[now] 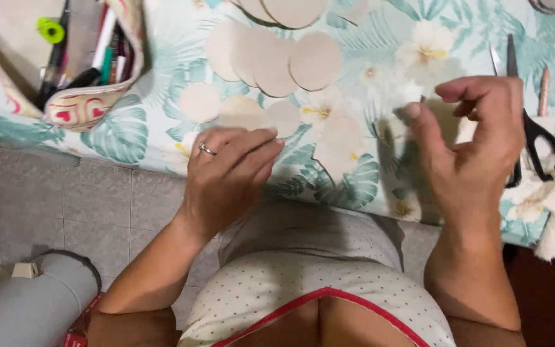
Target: Cutting out small circular pieces of fabric using scissors and a template on a table.
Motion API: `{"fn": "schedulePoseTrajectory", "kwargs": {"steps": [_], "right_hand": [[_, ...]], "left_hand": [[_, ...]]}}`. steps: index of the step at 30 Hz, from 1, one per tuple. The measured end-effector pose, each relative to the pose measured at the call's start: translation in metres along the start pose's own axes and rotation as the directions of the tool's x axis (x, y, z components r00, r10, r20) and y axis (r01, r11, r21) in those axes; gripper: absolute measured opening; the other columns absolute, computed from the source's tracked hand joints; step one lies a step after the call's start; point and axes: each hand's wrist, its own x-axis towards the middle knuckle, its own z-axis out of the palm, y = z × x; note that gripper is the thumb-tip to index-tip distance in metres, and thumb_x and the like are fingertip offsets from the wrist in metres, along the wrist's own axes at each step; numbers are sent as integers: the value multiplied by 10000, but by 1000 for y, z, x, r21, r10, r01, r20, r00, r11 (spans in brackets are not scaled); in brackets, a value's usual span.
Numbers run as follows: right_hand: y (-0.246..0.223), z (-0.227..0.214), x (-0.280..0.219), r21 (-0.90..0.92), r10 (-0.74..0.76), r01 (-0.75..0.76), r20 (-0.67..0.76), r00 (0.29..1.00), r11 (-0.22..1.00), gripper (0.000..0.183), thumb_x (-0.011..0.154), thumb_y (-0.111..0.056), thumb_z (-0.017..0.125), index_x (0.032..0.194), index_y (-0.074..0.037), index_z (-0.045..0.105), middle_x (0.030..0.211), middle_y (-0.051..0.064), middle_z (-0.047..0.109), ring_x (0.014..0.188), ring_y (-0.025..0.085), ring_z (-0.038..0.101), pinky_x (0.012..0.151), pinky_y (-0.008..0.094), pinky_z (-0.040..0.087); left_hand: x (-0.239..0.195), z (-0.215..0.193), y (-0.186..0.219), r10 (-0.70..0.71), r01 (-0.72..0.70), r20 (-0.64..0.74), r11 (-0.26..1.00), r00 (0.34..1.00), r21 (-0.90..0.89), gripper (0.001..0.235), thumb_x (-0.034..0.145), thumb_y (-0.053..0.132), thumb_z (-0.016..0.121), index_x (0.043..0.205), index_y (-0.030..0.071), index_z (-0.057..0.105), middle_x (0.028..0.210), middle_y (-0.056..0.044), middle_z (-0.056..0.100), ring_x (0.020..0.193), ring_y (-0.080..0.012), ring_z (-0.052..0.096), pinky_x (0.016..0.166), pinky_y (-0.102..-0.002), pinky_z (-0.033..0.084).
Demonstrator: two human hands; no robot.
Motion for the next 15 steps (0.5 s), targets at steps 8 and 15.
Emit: {"fn": "schedulePoseTrajectory", "kwargs": {"steps": [8, 15], "right_hand": [[40, -56, -45, -363, 264, -205, 119, 957, 909, 233, 976, -5, 631, 1184, 99, 618, 1122, 265, 481, 1037, 401, 500, 899, 467, 413], [68, -84, -55, -374, 399, -300, 223, 889, 878, 410, 847, 0, 579, 1252, 30, 527, 1229, 229, 412, 984, 431, 531, 796, 531, 412]], "left_hand": [[36, 22, 43, -132, 126, 114, 990, 985, 61, 280, 910, 223, 619, 1108, 33, 562, 948, -87, 535, 646, -138, 533, 469, -228, 428], [56, 44, 39, -115, 150, 401, 987, 909, -58, 692, 602, 158, 852, 1151, 51, 445, 1016, -96, 466, 578, -288, 557, 392, -413, 391]]}}
